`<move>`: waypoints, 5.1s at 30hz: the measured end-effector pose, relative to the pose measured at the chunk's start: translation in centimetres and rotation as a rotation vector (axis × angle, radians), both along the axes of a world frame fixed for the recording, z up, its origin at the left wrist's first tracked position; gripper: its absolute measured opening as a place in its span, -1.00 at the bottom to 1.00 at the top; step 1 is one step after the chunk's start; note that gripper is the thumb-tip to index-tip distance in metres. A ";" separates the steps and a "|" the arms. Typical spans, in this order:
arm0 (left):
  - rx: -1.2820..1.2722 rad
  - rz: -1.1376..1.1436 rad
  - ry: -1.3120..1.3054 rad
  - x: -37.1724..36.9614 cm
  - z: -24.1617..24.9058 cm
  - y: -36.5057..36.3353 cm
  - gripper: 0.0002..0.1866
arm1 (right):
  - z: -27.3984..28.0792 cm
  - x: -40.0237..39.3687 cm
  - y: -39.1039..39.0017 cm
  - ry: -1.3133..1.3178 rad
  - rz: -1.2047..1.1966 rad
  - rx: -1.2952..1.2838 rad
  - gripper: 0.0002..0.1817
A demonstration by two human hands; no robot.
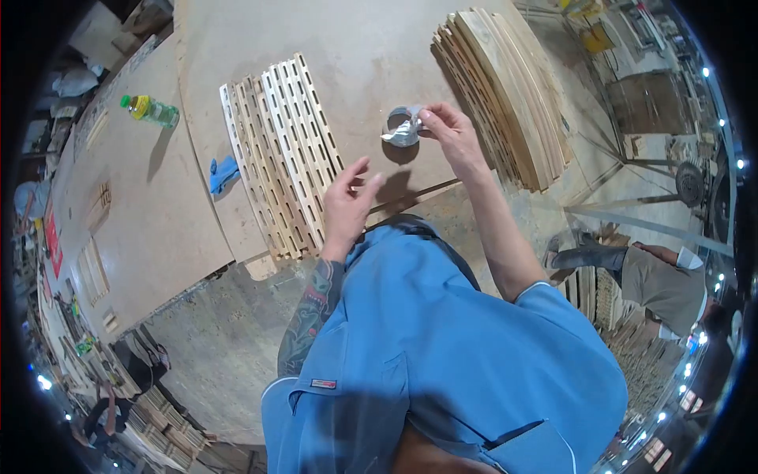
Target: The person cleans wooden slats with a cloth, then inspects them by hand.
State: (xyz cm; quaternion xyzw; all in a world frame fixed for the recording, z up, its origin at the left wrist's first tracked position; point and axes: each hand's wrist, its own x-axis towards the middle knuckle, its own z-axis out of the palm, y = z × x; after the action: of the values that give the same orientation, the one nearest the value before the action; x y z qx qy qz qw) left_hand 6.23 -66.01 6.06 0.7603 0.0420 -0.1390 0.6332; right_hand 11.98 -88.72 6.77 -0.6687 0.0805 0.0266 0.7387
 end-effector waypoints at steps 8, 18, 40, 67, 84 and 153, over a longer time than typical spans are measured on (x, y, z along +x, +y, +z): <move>-0.698 0.173 0.044 1.0 3.4 -2.7 -0.45 | 6.2 -0.9 4.6 0.093 0.031 0.455 -0.87; -0.377 0.571 -0.145 0.0 1.4 -0.5 -0.73 | -0.7 -2.4 14.3 -0.020 -0.001 0.346 -0.65; 0.727 0.323 -0.214 -12.1 -8.6 16.4 0.25 | -2.4 -3.0 15.8 0.584 0.590 0.443 -0.44; 0.596 0.380 -0.100 -11.1 -8.8 16.7 0.23 | -2.9 -4.3 20.1 0.387 0.709 -0.058 -0.56; 0.616 0.314 -0.068 -10.9 -8.7 17.3 0.23 | -1.5 -7.3 21.6 0.277 0.532 -0.294 -0.69; 0.572 0.268 -0.007 -10.7 -8.8 17.7 0.24 | -4.4 -4.1 25.3 0.154 0.415 -0.764 -0.70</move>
State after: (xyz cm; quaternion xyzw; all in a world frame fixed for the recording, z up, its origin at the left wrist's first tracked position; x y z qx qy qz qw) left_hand -4.43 -48.32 -2.78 0.8956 0.1772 -0.0343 0.4066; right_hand 7.83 -63.40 2.37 -0.8917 0.0036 0.1925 0.4095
